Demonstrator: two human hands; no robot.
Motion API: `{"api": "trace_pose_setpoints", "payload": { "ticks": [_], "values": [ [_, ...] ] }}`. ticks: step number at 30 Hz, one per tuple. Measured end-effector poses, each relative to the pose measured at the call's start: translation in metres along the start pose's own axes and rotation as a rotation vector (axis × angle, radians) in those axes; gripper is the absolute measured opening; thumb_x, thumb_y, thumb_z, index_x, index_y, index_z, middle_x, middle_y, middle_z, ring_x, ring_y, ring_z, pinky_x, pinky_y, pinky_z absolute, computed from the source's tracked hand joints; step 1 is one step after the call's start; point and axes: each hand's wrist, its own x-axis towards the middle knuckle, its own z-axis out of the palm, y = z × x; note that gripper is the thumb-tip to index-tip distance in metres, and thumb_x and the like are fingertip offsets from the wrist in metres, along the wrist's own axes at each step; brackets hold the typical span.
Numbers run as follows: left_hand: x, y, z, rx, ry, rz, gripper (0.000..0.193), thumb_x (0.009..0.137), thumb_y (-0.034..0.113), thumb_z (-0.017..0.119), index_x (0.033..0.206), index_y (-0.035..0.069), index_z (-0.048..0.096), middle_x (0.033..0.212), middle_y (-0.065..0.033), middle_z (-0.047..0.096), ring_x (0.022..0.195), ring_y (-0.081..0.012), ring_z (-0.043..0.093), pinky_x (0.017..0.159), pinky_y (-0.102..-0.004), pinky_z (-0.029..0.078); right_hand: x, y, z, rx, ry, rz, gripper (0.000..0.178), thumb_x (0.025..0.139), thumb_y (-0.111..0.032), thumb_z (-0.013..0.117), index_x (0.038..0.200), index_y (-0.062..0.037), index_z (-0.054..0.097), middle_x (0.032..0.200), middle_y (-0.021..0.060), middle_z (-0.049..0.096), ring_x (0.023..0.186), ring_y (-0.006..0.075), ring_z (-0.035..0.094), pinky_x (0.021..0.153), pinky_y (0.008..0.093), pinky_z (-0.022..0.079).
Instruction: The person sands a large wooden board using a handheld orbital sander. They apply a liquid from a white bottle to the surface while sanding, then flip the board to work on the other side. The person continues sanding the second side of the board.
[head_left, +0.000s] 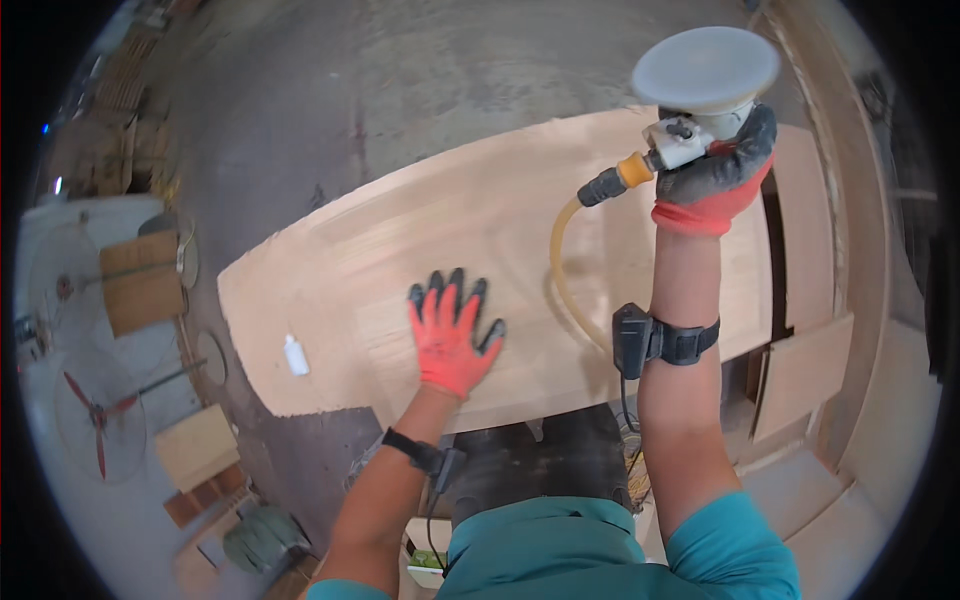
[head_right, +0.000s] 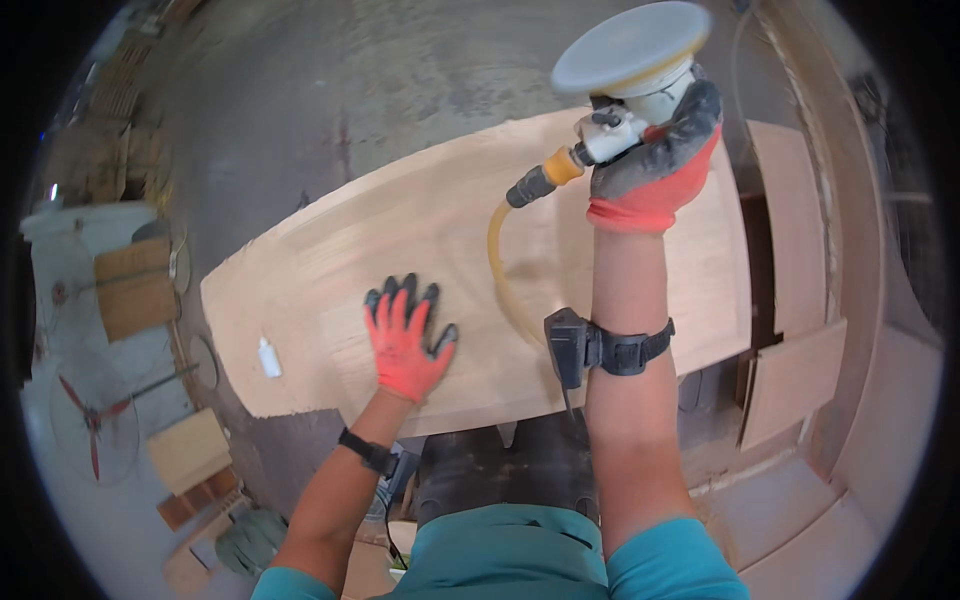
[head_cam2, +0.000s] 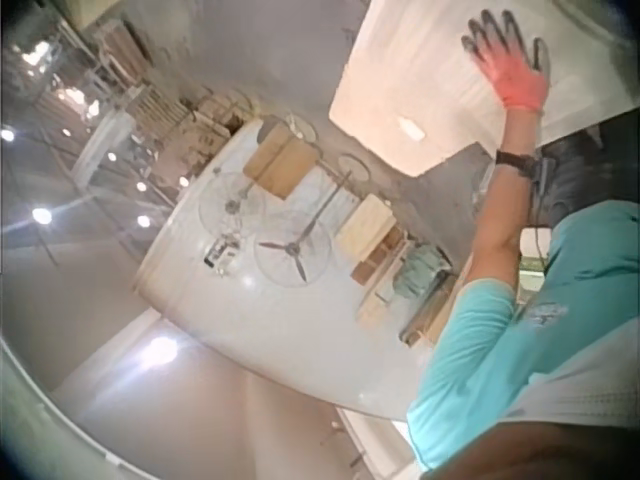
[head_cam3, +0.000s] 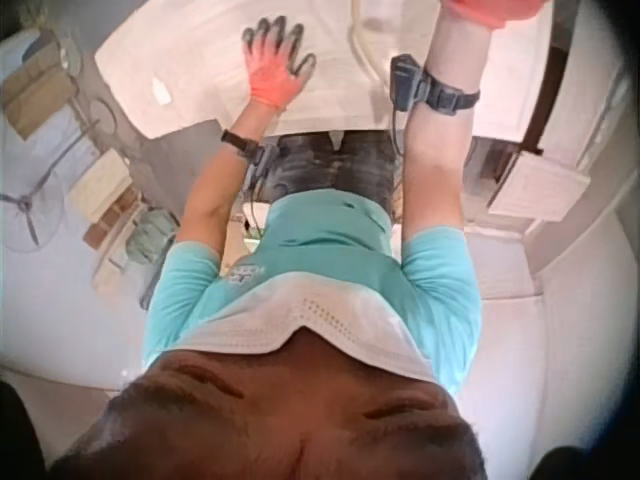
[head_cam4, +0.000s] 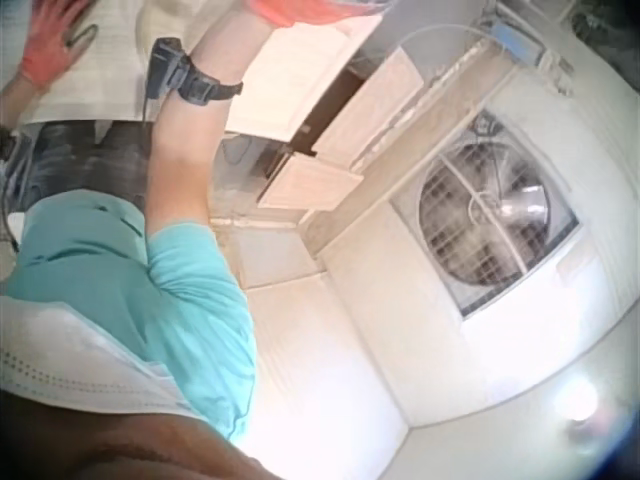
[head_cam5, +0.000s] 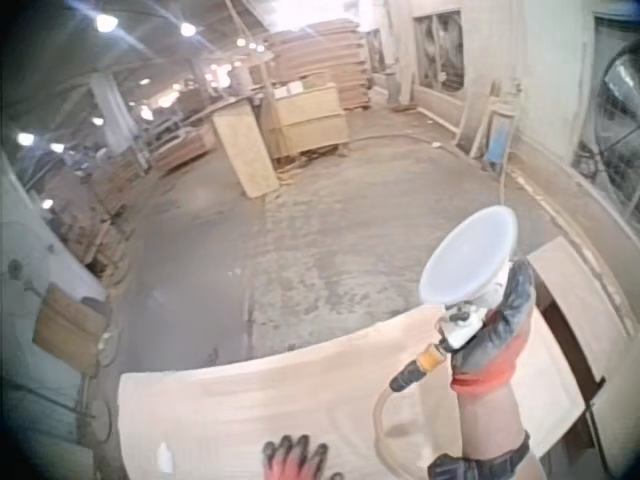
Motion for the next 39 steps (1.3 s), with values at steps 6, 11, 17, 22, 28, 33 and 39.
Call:
{"api": "trace_pose_setpoints", "payload": {
  "ticks": [6,11,17,22,28,33,39],
  "values": [
    [-0.004,-0.014,0.004,-0.051,0.000,0.019,0.063,0.081,0.048,0.069,0.134,0.016,0.060,0.146,-0.0166,0.045,0.137,-0.0435,0.036,0.116,-0.0657,0.018,-0.048,0.017,0.096,-0.219,-0.148,-0.240,0.038,0.105,-0.032,0.040,0.122,-0.0011,0.054,0.097,0.0101,0.064,0.079,0.0183,0.066,0.069,0.0311,0.059],
    [-0.014,-0.023,0.007,-0.139,-0.148,-0.012,0.068,0.083,0.056,0.064,0.136,0.015,0.060,0.151,-0.0133,0.042,0.143,-0.0396,0.033,0.117,-0.0670,0.016,-0.079,0.006,0.158,-0.394,-0.317,-0.516,0.034,0.105,-0.027,0.043,0.123,-0.0004,0.055,0.107,0.0107,0.064,0.085,0.0163,0.066,0.070,0.0300,0.058],
    [-0.055,-0.062,0.005,-0.388,-0.175,0.206,0.061,0.086,0.050,0.064,0.135,0.014,0.060,0.150,-0.0128,0.046,0.142,-0.0356,0.036,0.120,-0.0598,0.019,-0.120,0.020,0.176,-0.087,-0.359,-0.125,0.045,0.094,-0.022,0.064,0.130,0.0028,0.056,0.127,0.0151,0.059,0.112,0.0213,0.059,0.094,0.0381,0.050],
    [-0.148,-0.121,-0.057,-0.626,-0.200,0.098,0.054,0.081,0.030,0.074,0.132,0.013,0.063,0.139,-0.0114,0.057,0.132,-0.0329,0.050,0.116,-0.0531,0.032,-0.133,-0.009,0.124,-0.256,-0.544,0.221,0.040,0.106,-0.025,0.051,0.135,0.0020,0.053,0.131,0.0145,0.057,0.116,0.0209,0.058,0.097,0.0383,0.050],
    [-0.254,-0.173,-0.086,-0.791,-0.223,-0.319,0.047,0.073,0.015,0.075,0.117,0.001,0.068,0.111,-0.0188,0.070,0.099,-0.0368,0.068,0.092,-0.0448,0.053,-0.174,-0.077,0.077,-0.619,-0.573,0.736,0.051,0.098,-0.025,0.060,0.142,-0.0025,0.044,0.122,0.0093,0.055,0.097,0.0144,0.059,0.074,0.0257,0.054],
    [-0.272,-0.174,-0.067,-0.993,-0.219,-0.750,0.039,0.080,0.016,0.074,0.114,0.000,0.067,0.104,-0.0188,0.071,0.095,-0.0343,0.070,0.085,-0.0396,0.055,-0.219,-0.082,0.042,-0.499,-0.529,0.860,0.060,0.092,-0.018,0.067,0.145,-0.0050,0.042,0.120,0.0089,0.055,0.091,0.0145,0.060,0.071,0.0269,0.054],
    [-0.222,-0.216,-0.093,-0.686,0.256,-0.741,0.046,0.082,0.008,0.073,0.125,-0.002,0.061,0.111,-0.0146,0.069,0.101,-0.0226,0.067,0.089,-0.0336,0.053,-0.232,-0.081,0.050,-0.631,-0.567,0.610,0.061,0.088,-0.009,0.068,0.143,-0.0020,0.043,0.133,0.0103,0.052,0.112,0.0188,0.056,0.095,0.0314,0.048]
  ]
}}
